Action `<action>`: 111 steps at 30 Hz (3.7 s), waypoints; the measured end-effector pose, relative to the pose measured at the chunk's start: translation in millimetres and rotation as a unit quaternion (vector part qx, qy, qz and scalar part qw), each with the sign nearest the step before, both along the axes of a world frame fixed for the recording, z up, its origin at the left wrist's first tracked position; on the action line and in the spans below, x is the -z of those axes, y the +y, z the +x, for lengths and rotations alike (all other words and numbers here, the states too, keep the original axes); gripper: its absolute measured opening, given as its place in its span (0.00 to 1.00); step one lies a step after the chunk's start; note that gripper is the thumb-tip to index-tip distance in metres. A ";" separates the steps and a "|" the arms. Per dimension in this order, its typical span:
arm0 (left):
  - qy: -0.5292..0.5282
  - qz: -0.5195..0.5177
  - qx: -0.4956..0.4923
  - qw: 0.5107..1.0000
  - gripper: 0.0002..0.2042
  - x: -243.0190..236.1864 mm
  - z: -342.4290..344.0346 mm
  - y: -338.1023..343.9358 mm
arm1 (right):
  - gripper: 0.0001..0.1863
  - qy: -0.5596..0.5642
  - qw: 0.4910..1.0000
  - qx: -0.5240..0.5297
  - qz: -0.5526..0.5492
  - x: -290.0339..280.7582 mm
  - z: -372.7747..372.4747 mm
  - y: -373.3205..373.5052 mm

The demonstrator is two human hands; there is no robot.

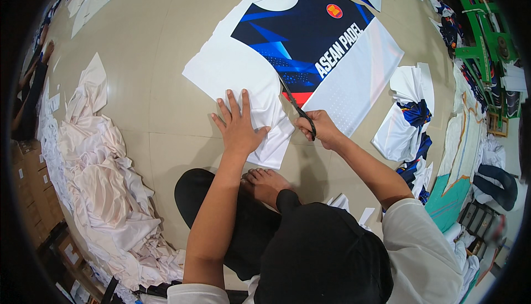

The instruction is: The person sits on the floor and uses scissors to cut a large printed fabric sheet along the edges of a design. They trim the excess material around the perimeter, flip the sheet, and continue cutting to shape the garment.

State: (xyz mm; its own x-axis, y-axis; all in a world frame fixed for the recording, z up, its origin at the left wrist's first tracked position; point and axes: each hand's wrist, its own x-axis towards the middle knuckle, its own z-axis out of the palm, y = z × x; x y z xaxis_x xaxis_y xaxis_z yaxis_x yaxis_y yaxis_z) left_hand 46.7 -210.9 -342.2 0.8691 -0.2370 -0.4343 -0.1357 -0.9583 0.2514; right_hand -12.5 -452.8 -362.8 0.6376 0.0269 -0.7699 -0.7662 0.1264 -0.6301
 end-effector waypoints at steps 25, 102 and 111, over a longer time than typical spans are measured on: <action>0.003 0.009 0.000 1.000 0.63 -2.3 0.0 -0.8 | 0.14 -0.008 0.998 -0.059 0.006 -1.9 46.9 -20.3; -0.014 -0.017 0.004 1.000 0.63 2.2 -1.7 3.9 | 0.21 -0.063 0.974 -0.218 -0.012 -0.6 174.4 -31.5; -0.013 -0.005 0.006 1.000 0.63 3.8 -1.8 6.2 | 0.18 -0.062 0.968 -0.241 -0.027 -5.4 188.4 -25.9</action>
